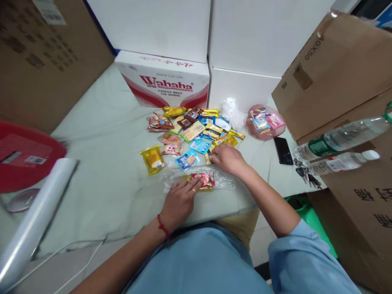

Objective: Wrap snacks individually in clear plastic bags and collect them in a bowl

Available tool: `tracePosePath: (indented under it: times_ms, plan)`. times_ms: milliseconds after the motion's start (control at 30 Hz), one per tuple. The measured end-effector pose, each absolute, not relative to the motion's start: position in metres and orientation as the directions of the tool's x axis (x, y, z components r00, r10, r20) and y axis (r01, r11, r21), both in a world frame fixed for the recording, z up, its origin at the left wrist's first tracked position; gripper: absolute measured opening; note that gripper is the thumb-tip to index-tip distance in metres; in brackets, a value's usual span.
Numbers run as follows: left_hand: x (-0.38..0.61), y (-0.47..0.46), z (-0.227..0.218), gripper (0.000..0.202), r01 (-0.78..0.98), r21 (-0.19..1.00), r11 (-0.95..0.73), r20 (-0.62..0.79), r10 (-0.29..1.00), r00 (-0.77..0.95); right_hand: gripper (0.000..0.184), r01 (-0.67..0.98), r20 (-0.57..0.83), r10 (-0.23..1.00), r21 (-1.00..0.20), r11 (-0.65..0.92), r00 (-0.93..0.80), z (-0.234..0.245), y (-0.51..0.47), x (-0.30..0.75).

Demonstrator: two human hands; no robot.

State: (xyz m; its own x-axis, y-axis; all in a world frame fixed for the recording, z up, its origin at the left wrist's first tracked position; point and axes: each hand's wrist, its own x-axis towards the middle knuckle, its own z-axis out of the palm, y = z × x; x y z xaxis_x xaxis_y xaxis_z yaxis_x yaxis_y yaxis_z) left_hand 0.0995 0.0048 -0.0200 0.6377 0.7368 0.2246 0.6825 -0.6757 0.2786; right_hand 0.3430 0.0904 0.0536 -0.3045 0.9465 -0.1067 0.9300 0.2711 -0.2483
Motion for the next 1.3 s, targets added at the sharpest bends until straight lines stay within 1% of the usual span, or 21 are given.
tracePosePath:
  times_ms: [67, 133, 200, 267, 333, 400, 467, 533, 567, 633, 700, 733, 800, 867, 900, 967, 1033, 1067, 1133, 1233, 1300]
  plan:
    - [0.098, 0.003, -0.021, 0.052, 0.701, 0.265, -0.662, 0.23, 0.75, 0.62, 0.028, 0.899, -0.139, 0.897, -0.2, 0.389, -0.419, 0.053, 0.107, 0.323]
    - [0.098, 0.002, -0.022, 0.053, 0.708, 0.27, -0.652, 0.229, 0.758, 0.611, 0.03, 0.874, -0.19, 0.854, -0.148, 0.464, -0.485, 0.045, 0.12, 0.303]
    - [0.098, 0.002, -0.023, 0.053, 0.703, 0.287, -0.651, 0.219, 0.759, 0.613, 0.037, 0.879, -0.243, 0.846, -0.106, 0.464, -0.475, 0.035, 0.13, 0.288]
    - [0.097, 0.002, -0.023, 0.055, 0.701, 0.303, -0.646, 0.205, 0.762, 0.614, 0.04, 0.903, -0.298, 0.853, -0.112, 0.414, -0.428, 0.028, 0.137, 0.281]
    - [0.096, 0.001, -0.022, 0.056, 0.705, 0.309, -0.638, 0.191, 0.768, 0.611, 0.031, 0.912, -0.339, 0.847, -0.168, 0.374, -0.41, 0.028, 0.143, 0.281]
    - [0.095, 0.001, -0.022, 0.056, 0.707, 0.314, -0.633, 0.186, 0.771, 0.609, 0.019, 0.889, -0.319, 0.832, -0.227, 0.397, -0.453, 0.035, 0.145, 0.286]
    - [0.095, 0.002, -0.022, 0.055, 0.7, 0.324, -0.636, 0.192, 0.769, 0.61, 0.015, 0.841, -0.219, 0.818, -0.25, 0.48, -0.532, 0.047, 0.139, 0.291]
    - [0.096, 0.002, -0.021, 0.055, 0.689, 0.339, -0.641, 0.201, 0.765, 0.612, 0.015, 0.796, -0.112, 0.798, -0.235, 0.557, -0.592, 0.06, 0.122, 0.293]
    - [0.096, 0.003, -0.021, 0.055, 0.685, 0.347, -0.641, 0.205, 0.764, 0.611, 0.015, 0.783, -0.096, 0.787, -0.224, 0.58, -0.61, 0.065, 0.11, 0.293]
    - [0.097, 0.004, -0.021, 0.049, 0.681, 0.372, -0.631, 0.204, 0.771, 0.603, 0.017, 0.773, -0.151, 0.762, -0.213, 0.597, -0.63, 0.069, 0.081, 0.292]
    - [0.096, 0.006, -0.022, 0.038, 0.674, 0.409, -0.616, 0.187, 0.779, 0.599, 0.019, 0.772, -0.224, 0.741, -0.249, 0.584, -0.633, 0.063, 0.053, 0.291]
    - [0.094, 0.007, -0.023, 0.034, 0.661, 0.433, -0.612, 0.179, 0.778, 0.603, 0.02, 0.773, -0.23, 0.743, -0.291, 0.564, -0.628, 0.057, 0.042, 0.292]
    - [0.087, 0.01, -0.026, 0.034, 0.602, 0.504, -0.62, 0.186, 0.758, 0.625, 0.027, 0.765, -0.186, 0.775, -0.408, 0.499, -0.604, 0.04, 0.025, 0.295]
    - [0.074, 0.015, -0.03, 0.041, 0.525, 0.6, -0.604, 0.223, 0.756, 0.616, 0.032, 0.738, -0.131, 0.811, -0.516, 0.435, -0.57, 0.023, 0.015, 0.297]
    - [0.066, 0.018, -0.033, 0.042, 0.503, 0.647, -0.573, 0.241, 0.78, 0.578, 0.033, 0.725, -0.119, 0.821, -0.551, 0.413, -0.558, 0.016, 0.013, 0.298]
    - [0.051, 0.026, -0.036, 0.041, 0.533, 0.704, -0.469, 0.256, 0.868, 0.425, 0.029, 0.722, -0.132, 0.841, -0.593, 0.358, -0.525, 0.008, 0.009, 0.297]
    - [0.039, 0.033, -0.039, 0.034, 0.628, 0.704, -0.331, 0.258, 0.943, 0.208, 0.025, 0.747, -0.197, 0.876, -0.621, 0.237, -0.441, 0.006, 0.007, 0.293]
    - [0.036, 0.035, -0.039, 0.032, 0.671, 0.695, -0.257, 0.255, 0.961, 0.105, 0.026, 0.755, -0.228, 0.889, -0.632, 0.175, -0.397, 0.006, 0.007, 0.291]
    - [0.035, 0.037, -0.037, 0.039, 0.714, 0.688, -0.131, 0.217, 0.976, -0.029, 0.029, 0.751, -0.249, 0.898, -0.649, 0.125, -0.364, 0.009, 0.007, 0.286]
    - [0.045, 0.032, -0.032, 0.05, 0.756, 0.654, -0.013, 0.099, 0.993, -0.069, 0.028, 0.732, -0.219, 0.888, -0.659, 0.171, -0.405, 0.01, 0.007, 0.283]
    - [0.054, 0.028, -0.027, 0.047, 0.805, 0.592, 0.032, 0.035, 0.997, -0.065, 0.028, 0.735, -0.204, 0.883, -0.647, 0.202, -0.422, 0.008, 0.008, 0.284]
